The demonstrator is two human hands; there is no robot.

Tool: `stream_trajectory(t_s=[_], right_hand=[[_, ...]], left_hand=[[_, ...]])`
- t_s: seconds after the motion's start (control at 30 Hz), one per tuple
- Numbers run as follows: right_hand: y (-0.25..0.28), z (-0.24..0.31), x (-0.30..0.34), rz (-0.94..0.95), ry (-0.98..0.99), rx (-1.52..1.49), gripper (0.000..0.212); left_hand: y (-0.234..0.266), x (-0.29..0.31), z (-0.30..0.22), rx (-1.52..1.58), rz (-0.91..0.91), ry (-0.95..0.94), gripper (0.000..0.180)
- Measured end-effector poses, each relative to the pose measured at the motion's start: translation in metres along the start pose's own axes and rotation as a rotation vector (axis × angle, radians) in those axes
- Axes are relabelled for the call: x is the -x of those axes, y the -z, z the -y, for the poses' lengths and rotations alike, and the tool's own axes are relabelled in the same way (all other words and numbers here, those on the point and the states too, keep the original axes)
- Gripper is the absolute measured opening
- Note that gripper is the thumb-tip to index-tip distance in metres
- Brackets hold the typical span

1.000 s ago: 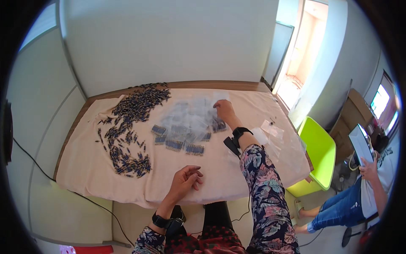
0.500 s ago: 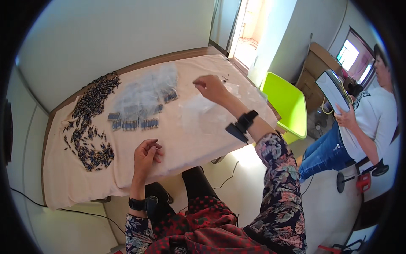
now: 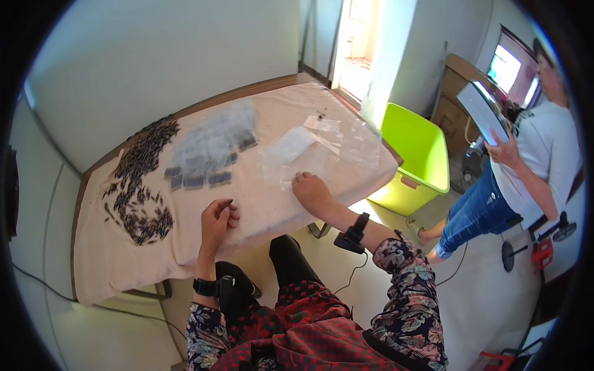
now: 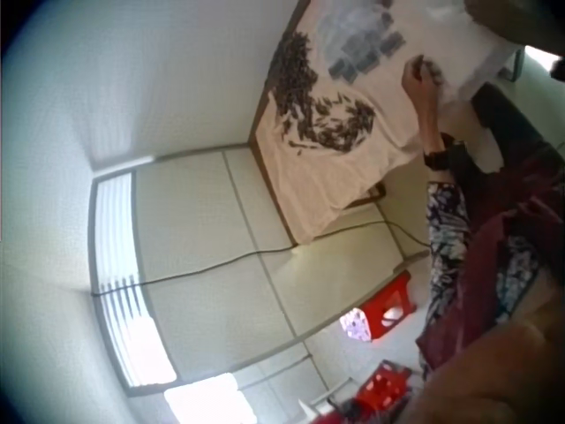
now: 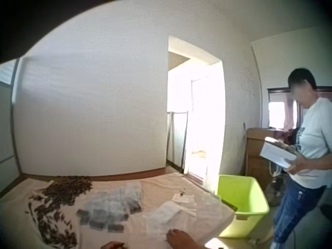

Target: The person picks up small electronic components from a pile on the table, gathers them into a small group, and slides them into a plastic bag. They then seal the bag and place it onto a stack of other filled bags.

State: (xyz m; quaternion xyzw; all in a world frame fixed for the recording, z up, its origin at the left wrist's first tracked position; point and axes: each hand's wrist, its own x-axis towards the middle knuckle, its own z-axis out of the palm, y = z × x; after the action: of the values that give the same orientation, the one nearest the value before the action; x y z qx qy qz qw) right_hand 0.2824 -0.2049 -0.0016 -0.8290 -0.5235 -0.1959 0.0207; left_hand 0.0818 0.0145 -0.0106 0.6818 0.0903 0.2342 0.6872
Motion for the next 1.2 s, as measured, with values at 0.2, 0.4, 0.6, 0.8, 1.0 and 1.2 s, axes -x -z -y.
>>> stream_trajectory(t_s=[0.2, 0.4, 0.6, 0.8, 1.0, 1.2], right_hand=[[0.011, 0.008, -0.010, -0.053, -0.154, -0.114, 0.009], [0.090, 0.046, -0.014, -0.574, -0.249, -0.676, 0.010], [0.087, 0.087, -0.007, -0.373, -0.166, -1.290, 0.013], [0.095, 0.139, -0.018, -0.327, -0.096, -1.559, 0.014], [0.069, 0.155, -0.033, -0.318, -0.102, -1.306, 0.036], [0.065, 0.149, -0.027, 0.045, -0.217, -1.453, 0.033]], left_hand=[[0.007, 0.004, 0.000, -0.119, -0.069, 0.019, 0.020], [0.013, 0.002, 0.011, -0.072, -0.043, -0.017, 0.019], [-0.017, -0.001, -0.005, 0.032, -0.012, -0.027, 0.022], [-0.020, 0.071, -0.068, 0.349, -0.272, 0.295, 0.044], [0.025, 0.096, -0.050, 0.107, -0.213, 0.153, 0.011], [0.021, 0.102, -0.059, 0.202, -0.136, 0.316, 0.009]])
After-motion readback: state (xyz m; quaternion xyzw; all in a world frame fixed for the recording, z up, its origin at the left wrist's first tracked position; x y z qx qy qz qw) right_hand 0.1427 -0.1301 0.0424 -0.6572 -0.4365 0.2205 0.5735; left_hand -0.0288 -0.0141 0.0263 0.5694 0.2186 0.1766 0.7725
